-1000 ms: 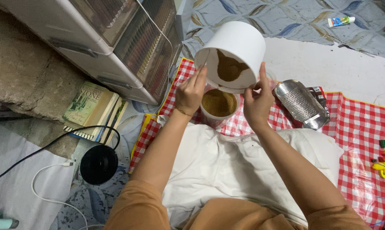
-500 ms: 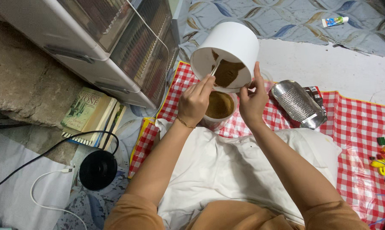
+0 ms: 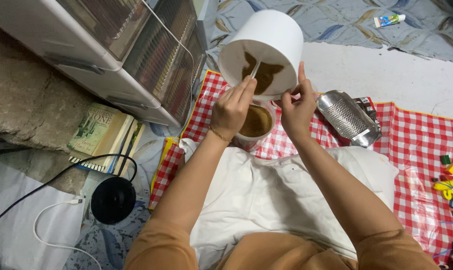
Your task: The person grates a brown substance into a white bowl using a metal grater, then mixes the contents by hand. They transfer the grated powder from the bowl into a clear plastic container using a white plastic spoon.
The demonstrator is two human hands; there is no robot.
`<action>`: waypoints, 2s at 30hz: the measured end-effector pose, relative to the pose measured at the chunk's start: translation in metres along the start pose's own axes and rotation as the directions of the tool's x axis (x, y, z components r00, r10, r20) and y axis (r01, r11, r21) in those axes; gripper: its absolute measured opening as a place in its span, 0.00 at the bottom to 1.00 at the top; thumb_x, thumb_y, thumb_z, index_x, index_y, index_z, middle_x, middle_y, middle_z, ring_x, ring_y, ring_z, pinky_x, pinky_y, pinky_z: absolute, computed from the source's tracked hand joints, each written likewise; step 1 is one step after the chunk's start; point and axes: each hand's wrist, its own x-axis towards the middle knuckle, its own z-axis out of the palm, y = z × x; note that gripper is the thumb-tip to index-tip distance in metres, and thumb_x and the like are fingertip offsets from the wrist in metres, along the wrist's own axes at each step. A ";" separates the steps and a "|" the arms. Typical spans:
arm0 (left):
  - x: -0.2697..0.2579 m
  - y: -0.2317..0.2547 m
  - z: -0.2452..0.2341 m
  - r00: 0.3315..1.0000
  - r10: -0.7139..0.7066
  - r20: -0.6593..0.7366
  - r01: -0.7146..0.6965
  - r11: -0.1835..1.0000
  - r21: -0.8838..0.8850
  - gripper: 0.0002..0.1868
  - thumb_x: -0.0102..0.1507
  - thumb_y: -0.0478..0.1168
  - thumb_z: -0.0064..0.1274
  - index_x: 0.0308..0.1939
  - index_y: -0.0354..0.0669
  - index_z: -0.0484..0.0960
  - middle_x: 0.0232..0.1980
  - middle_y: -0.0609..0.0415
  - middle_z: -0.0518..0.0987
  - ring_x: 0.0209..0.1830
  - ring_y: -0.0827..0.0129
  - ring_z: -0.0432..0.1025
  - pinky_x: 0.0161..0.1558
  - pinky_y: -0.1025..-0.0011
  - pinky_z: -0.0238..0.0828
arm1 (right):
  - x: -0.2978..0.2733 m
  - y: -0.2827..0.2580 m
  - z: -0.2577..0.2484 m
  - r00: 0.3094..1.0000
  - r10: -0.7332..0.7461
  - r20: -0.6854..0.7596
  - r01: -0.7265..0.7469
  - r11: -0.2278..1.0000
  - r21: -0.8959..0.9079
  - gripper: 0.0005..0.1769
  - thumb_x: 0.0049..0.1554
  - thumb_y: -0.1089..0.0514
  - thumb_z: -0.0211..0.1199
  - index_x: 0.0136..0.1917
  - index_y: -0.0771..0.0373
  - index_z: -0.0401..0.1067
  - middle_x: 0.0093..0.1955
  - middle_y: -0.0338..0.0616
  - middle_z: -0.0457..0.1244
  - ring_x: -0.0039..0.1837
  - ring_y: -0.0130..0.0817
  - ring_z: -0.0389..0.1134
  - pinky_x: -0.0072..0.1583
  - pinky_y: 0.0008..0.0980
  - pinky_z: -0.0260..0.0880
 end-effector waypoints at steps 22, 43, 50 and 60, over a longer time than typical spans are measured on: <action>-0.035 -0.038 -0.009 0.992 -0.043 0.116 0.062 0.983 -0.171 0.14 0.68 0.31 0.52 0.58 0.42 0.82 0.58 0.50 0.83 0.57 0.61 0.80 0.59 0.68 0.79 | 0.010 0.011 -0.013 0.990 0.018 0.140 -0.032 0.994 0.101 0.41 0.64 0.76 0.54 0.86 0.57 0.50 0.49 0.35 0.56 0.47 0.20 0.65 0.57 0.25 0.85; -0.085 -0.011 -0.008 0.951 -0.294 0.092 0.307 0.930 -0.202 0.16 0.67 0.26 0.50 0.59 0.39 0.81 0.59 0.47 0.83 0.58 0.58 0.80 0.56 0.67 0.80 | -0.023 0.012 -0.005 0.992 0.006 0.126 -0.014 0.998 0.059 0.44 0.64 0.75 0.57 0.87 0.51 0.51 0.44 0.31 0.59 0.44 0.16 0.59 0.50 0.11 0.67; -0.073 -0.024 -0.017 0.963 -0.269 0.021 0.270 0.960 -0.071 0.15 0.69 0.27 0.51 0.59 0.37 0.81 0.58 0.45 0.82 0.56 0.56 0.80 0.56 0.66 0.80 | -0.020 0.012 -0.008 0.989 -0.014 0.146 0.016 1.000 -0.013 0.44 0.63 0.75 0.58 0.86 0.50 0.50 0.43 0.31 0.57 0.42 0.17 0.58 0.46 0.12 0.66; -0.063 -0.015 -0.001 0.984 -0.171 0.052 0.175 0.982 -0.074 0.16 0.67 0.28 0.50 0.58 0.40 0.82 0.59 0.48 0.83 0.57 0.60 0.81 0.56 0.68 0.80 | -0.012 -0.001 -0.011 0.992 -0.033 0.119 0.024 0.996 0.082 0.40 0.64 0.76 0.56 0.85 0.58 0.53 0.49 0.33 0.51 0.47 0.19 0.58 0.56 0.18 0.81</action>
